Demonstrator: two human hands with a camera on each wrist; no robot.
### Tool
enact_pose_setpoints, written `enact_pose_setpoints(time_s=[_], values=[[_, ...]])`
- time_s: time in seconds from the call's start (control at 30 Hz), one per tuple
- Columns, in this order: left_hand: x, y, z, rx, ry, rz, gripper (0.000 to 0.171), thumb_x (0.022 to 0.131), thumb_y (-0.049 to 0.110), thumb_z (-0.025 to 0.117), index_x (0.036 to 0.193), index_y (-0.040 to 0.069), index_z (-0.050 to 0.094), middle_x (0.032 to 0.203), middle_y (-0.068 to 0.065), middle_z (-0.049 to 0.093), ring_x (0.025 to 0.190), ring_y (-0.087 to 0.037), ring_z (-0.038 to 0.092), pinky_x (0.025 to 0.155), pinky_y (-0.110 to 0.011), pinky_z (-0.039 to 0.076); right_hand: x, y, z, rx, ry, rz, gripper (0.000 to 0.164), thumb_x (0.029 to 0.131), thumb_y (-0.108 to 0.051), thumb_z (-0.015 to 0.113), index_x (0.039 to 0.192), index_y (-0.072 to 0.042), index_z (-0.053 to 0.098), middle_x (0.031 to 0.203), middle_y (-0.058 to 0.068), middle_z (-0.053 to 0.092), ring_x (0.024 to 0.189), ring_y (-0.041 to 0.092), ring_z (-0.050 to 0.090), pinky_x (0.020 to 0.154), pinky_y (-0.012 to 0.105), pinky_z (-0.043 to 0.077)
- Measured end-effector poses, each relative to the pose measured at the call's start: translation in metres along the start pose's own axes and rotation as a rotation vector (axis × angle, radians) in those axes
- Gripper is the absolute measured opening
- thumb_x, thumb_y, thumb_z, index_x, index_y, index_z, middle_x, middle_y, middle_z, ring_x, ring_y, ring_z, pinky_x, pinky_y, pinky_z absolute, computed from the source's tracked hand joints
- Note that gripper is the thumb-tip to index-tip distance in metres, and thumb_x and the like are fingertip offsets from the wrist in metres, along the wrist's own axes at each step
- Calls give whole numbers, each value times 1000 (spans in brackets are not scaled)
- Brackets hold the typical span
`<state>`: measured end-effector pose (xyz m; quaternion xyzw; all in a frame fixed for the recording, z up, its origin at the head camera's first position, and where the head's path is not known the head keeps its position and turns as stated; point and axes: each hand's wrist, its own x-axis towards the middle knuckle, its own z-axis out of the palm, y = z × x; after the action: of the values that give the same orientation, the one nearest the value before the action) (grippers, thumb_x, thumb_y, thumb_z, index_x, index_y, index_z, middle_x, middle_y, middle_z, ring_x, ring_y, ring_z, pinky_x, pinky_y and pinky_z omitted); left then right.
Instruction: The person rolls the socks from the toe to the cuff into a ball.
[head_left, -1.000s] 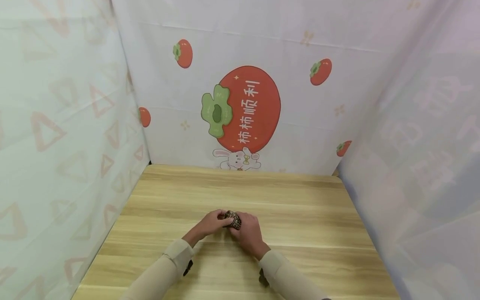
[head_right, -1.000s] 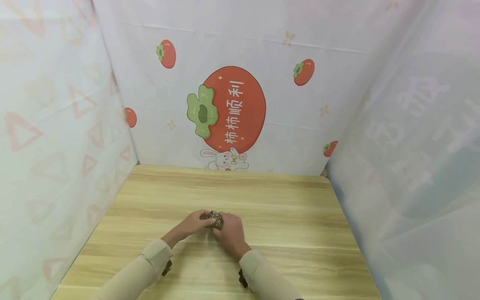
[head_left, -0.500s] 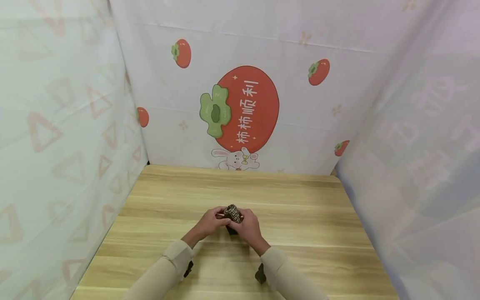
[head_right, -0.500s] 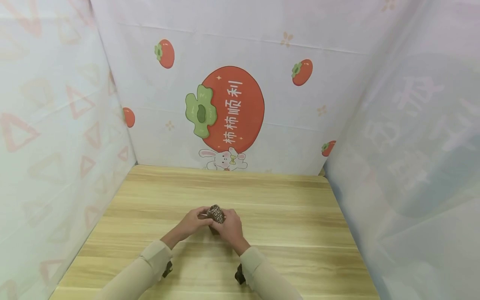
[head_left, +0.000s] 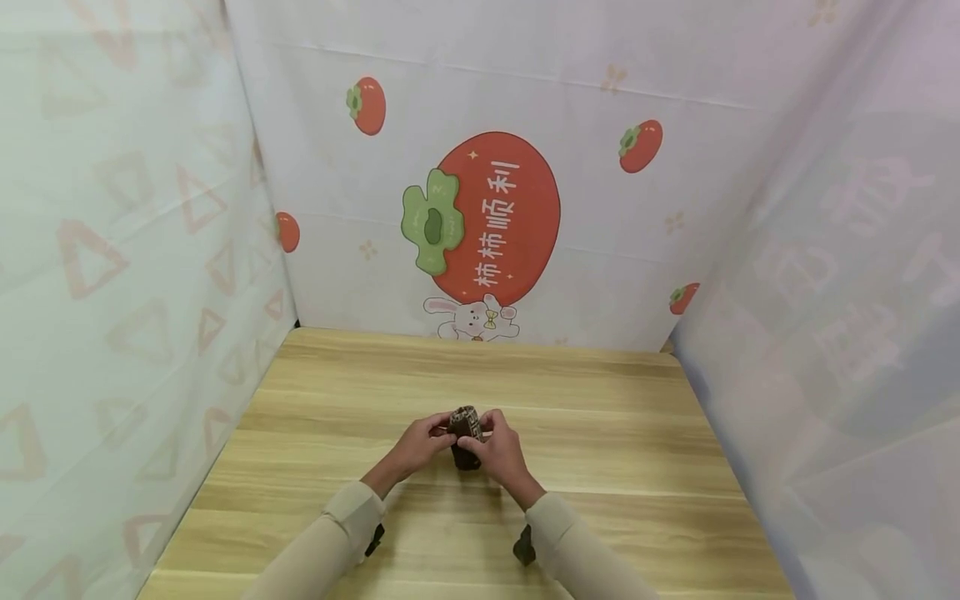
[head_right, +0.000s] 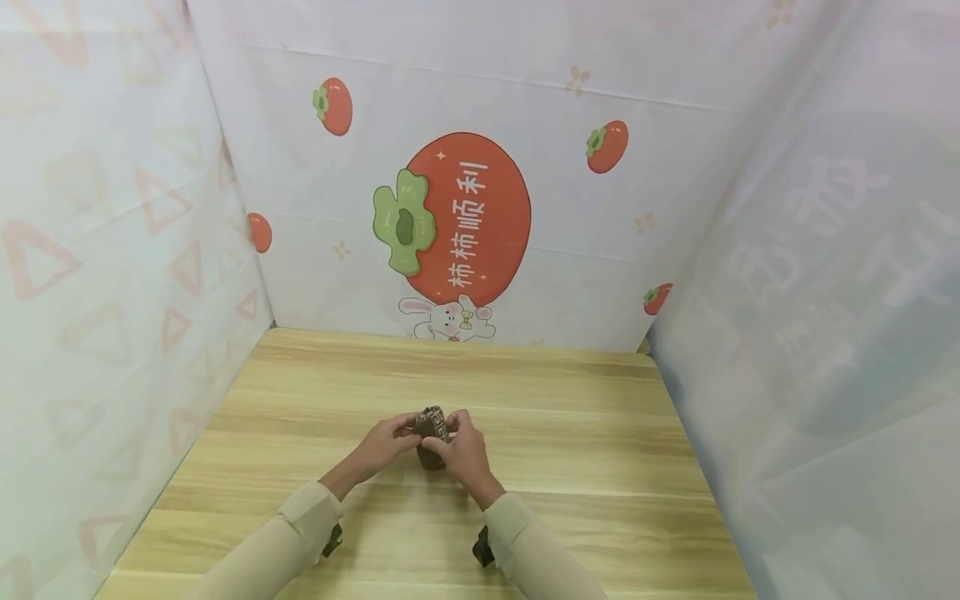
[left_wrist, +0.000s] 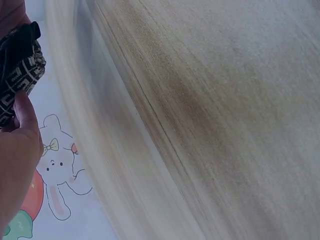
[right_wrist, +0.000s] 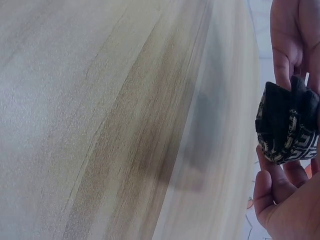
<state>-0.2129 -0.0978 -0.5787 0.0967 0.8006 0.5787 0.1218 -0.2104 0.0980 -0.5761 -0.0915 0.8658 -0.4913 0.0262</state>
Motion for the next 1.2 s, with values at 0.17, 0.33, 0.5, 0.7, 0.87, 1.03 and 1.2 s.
enact_pose_setpoints(time_s=[0.17, 0.33, 0.5, 0.7, 0.87, 1.03, 1.2], values=[[1, 2, 1, -24, -3, -20, 59, 99, 28, 66, 149, 3, 48, 136, -17, 63, 118, -30, 64, 94, -43, 56, 1, -1, -3, -6, -1, -7, 38, 89, -28, 78, 105, -11, 48, 114, 16, 66, 102, 32, 74, 70, 33, 62], [1, 5, 1, 2, 12, -18, 57, 99, 28, 66, 148, 2, 50, 133, -17, 66, 117, -29, 65, 93, -43, 57, 2, 1, -4, 22, -11, -21, 36, 89, -30, 77, 107, -11, 52, 115, 18, 68, 99, 32, 75, 70, 32, 62], [3, 9, 3, 63, 60, -22, 54, 98, 29, 65, 145, 5, 55, 125, -15, 71, 110, -26, 69, 87, -41, 58, 2, 3, -5, 85, -55, -8, 37, 91, -30, 75, 114, -10, 54, 122, 21, 66, 103, 34, 74, 73, 33, 62], [5, 10, 5, 128, 150, -82, 53, 96, 31, 66, 143, 7, 59, 119, -13, 73, 104, -23, 70, 81, -37, 58, 2, 1, -3, -57, -41, -60, 51, 88, -35, 79, 127, -9, 61, 121, 15, 65, 106, 28, 67, 83, 41, 59], [4, 8, 7, 116, 159, -104, 55, 94, 32, 71, 141, 7, 60, 119, -13, 73, 107, -27, 70, 87, -42, 58, 1, -4, 0, -200, -14, -111, 39, 90, -27, 78, 123, -9, 69, 109, 9, 64, 97, 20, 59, 80, 38, 54], [2, 8, 8, 97, 144, -110, 59, 92, 35, 74, 142, 7, 59, 123, -14, 71, 112, -30, 69, 89, -44, 58, 0, -7, -2, -245, -26, -157, 28, 95, -22, 70, 120, -10, 72, 100, 4, 67, 93, 18, 61, 79, 36, 54], [2, 12, 8, 103, 148, -117, 65, 92, 36, 75, 144, 3, 55, 129, -18, 68, 116, -34, 67, 89, -45, 59, -1, -7, 0, -291, -32, -189, 31, 98, -18, 63, 127, -6, 70, 106, 10, 73, 99, 23, 69, 84, 40, 58]])
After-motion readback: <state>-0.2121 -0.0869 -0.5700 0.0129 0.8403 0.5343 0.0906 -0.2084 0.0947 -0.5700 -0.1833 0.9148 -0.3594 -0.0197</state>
